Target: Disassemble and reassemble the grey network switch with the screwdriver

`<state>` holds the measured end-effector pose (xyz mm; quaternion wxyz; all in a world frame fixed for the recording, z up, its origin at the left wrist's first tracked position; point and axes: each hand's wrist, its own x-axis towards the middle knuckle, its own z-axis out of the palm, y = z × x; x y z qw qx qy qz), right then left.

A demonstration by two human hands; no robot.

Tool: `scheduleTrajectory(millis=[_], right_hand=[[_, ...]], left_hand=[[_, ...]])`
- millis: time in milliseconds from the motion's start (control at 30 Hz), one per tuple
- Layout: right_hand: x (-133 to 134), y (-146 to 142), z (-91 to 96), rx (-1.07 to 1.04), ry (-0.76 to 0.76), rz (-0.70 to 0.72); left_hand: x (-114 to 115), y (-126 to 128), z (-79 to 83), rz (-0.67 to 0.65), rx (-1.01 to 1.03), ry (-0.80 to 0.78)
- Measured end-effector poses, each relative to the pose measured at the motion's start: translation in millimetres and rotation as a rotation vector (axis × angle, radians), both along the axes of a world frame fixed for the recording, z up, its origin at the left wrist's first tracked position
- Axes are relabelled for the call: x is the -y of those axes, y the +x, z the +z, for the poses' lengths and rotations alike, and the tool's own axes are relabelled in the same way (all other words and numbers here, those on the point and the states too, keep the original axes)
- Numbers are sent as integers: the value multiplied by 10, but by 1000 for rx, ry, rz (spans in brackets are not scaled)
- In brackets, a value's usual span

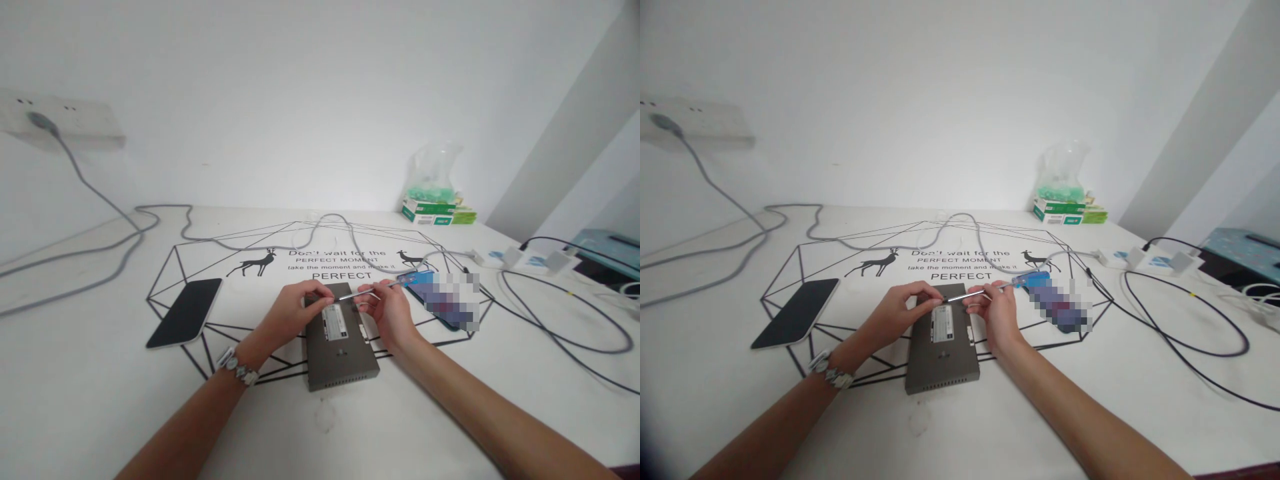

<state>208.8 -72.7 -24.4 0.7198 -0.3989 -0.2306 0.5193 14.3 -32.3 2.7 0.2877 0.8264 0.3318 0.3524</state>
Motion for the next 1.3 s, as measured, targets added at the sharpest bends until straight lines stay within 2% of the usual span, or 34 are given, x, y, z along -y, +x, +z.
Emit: scheduleTrajectory(millis=[133, 267, 433, 733, 833, 933, 1000, 1067, 1167, 1300], right_hand=[[-20, 2, -40, -103, -52, -12], [-5, -77, -58, -59, -35, 1], [10, -174, -36, 41, -58, -26], [37, -187, -6, 91, -61, -14], [42, -160, 0, 75, -59, 7], [44, -97, 23, 50, -95, 104], [45, -45, 43, 74, -125, 188], [47, 4, 60, 137, -132, 248], [53, 47, 81, 248, -129, 281], [64, 38, 115, 320, -165, 295]], left_hand=[[16, 136, -161, 62, 145, 38], [33, 255, -248, 78, 132, 56], [42, 289, -224, 141, 84, 82], [56, 311, -198, 123, 30, 145], [-13, 214, -101, 119, -2, 191], [-157, -47, 9, 178, -87, 263], [-254, -254, 44, 217, -201, 243], [-319, -415, 41, 254, -322, 175], [-356, -511, -4, 325, -485, 84], [-386, -518, -68, 336, -522, 67]])
